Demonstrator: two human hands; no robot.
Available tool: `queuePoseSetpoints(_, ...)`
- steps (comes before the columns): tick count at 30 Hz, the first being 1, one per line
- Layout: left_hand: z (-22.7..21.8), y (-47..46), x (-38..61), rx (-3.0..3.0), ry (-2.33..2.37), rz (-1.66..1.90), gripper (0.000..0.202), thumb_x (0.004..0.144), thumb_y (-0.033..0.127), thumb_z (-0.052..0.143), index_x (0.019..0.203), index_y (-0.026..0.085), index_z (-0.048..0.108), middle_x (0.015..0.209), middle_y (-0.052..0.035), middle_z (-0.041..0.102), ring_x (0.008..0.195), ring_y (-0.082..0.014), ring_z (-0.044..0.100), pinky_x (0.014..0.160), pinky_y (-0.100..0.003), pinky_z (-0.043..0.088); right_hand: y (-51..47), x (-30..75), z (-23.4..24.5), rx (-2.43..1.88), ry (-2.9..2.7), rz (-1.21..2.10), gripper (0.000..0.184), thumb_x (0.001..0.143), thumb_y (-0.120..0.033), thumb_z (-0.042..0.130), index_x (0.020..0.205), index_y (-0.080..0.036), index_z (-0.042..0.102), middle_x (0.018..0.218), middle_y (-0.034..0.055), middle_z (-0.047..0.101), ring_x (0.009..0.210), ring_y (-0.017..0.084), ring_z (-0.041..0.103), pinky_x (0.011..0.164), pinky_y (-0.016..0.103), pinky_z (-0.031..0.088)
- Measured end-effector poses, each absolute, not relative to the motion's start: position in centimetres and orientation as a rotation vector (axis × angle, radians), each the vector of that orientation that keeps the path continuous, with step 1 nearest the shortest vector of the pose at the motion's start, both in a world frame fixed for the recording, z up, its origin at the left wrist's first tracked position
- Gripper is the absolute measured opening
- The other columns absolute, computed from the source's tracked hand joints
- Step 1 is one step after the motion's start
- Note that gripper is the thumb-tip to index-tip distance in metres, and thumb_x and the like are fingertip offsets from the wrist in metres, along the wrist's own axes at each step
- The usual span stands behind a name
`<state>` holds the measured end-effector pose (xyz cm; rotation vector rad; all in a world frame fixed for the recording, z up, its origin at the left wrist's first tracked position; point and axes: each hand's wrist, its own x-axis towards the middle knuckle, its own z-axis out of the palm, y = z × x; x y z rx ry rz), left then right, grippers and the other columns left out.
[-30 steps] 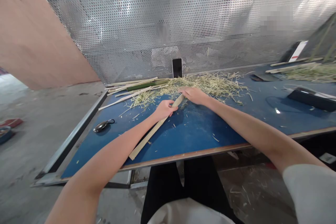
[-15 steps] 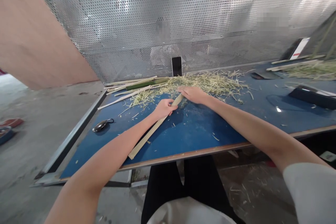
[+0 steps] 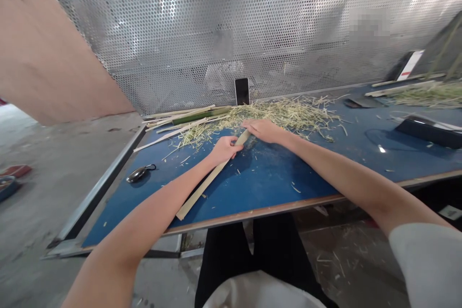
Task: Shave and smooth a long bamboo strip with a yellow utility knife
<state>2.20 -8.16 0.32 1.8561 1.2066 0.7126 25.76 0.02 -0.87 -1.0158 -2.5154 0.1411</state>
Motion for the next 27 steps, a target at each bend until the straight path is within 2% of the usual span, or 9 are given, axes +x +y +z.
queuePoseSetpoints(4, 0.3, -8.2, 2.2, 1.855, 1.231, 0.688, 0.014, 0.088, 0.032, 0.07, 0.087, 0.018, 0.068, 0.045, 0.0057, 0.057, 0.041, -0.0122, 0.049, 0.051, -0.024, 0.036, -0.3, 25.6, -1.3, -1.042, -2.495, 0.088, 0.06, 0.114, -0.047, 0.03, 0.149, -0.019, 0.07, 0.158, 0.0119, 0.063, 0.153, 0.033, 0.053, 0.128, 0.057, 0.041)
queuePoseSetpoints(10, 0.0, -7.9, 2.1, 1.88, 1.198, 0.732, 0.012, 0.089, 0.031, 0.068, 0.088, 0.018, 0.068, 0.044, 0.0068, 0.054, 0.043, -0.0126, 0.051, 0.055, -0.024, 0.039, -2.2, 23.4, -0.8, -0.829, -2.647, 0.154, 0.06, 0.115, -0.05, 0.031, 0.151, -0.02, 0.069, 0.164, 0.009, 0.057, 0.154, 0.029, 0.052, 0.13, 0.049, 0.039)
queuePoseSetpoints(14, 0.4, -8.2, 2.2, 1.879, 1.217, 0.704, 0.016, 0.089, 0.034, 0.069, 0.087, 0.019, 0.067, 0.045, 0.0057, 0.057, 0.042, -0.0127, 0.05, 0.053, -0.024, 0.037, -0.6, 25.2, -0.4, -1.02, -2.55, 0.151, 0.059, 0.114, -0.047, 0.032, 0.147, -0.019, 0.071, 0.159, 0.0112, 0.062, 0.15, 0.032, 0.057, 0.126, 0.05, 0.045)
queuePoseSetpoints(17, 0.6, -8.5, 2.3, 1.871, 1.224, 0.678, 0.016, 0.088, 0.034, 0.07, 0.088, 0.018, 0.068, 0.045, 0.0054, 0.057, 0.042, -0.0126, 0.049, 0.051, -0.024, 0.035, -0.2, 25.9, -0.7, -1.082, -2.497, 0.106, 0.059, 0.114, -0.044, 0.031, 0.144, -0.017, 0.073, 0.155, 0.0133, 0.065, 0.149, 0.033, 0.057, 0.126, 0.053, 0.044)
queuePoseSetpoints(23, -0.1, -8.0, 2.1, 1.886, 1.185, 0.732, 0.014, 0.088, 0.032, 0.069, 0.083, 0.019, 0.065, 0.044, 0.0066, 0.055, 0.041, -0.0116, 0.049, 0.053, -0.024, 0.037, -2.8, 23.5, -0.8, -0.768, -2.655, 0.084, 0.061, 0.115, -0.049, 0.029, 0.15, -0.02, 0.069, 0.161, 0.0084, 0.06, 0.153, 0.028, 0.053, 0.131, 0.05, 0.038)
queuePoseSetpoints(27, -0.2, -7.8, 2.1, 1.868, 1.184, 0.738, 0.015, 0.089, 0.033, 0.069, 0.087, 0.019, 0.067, 0.045, 0.0063, 0.056, 0.041, -0.0118, 0.049, 0.053, -0.024, 0.036, -1.6, 24.7, -0.4, -0.851, -2.638, 0.126, 0.063, 0.114, -0.05, 0.026, 0.151, -0.021, 0.068, 0.161, 0.0078, 0.061, 0.151, 0.029, 0.056, 0.128, 0.05, 0.044)
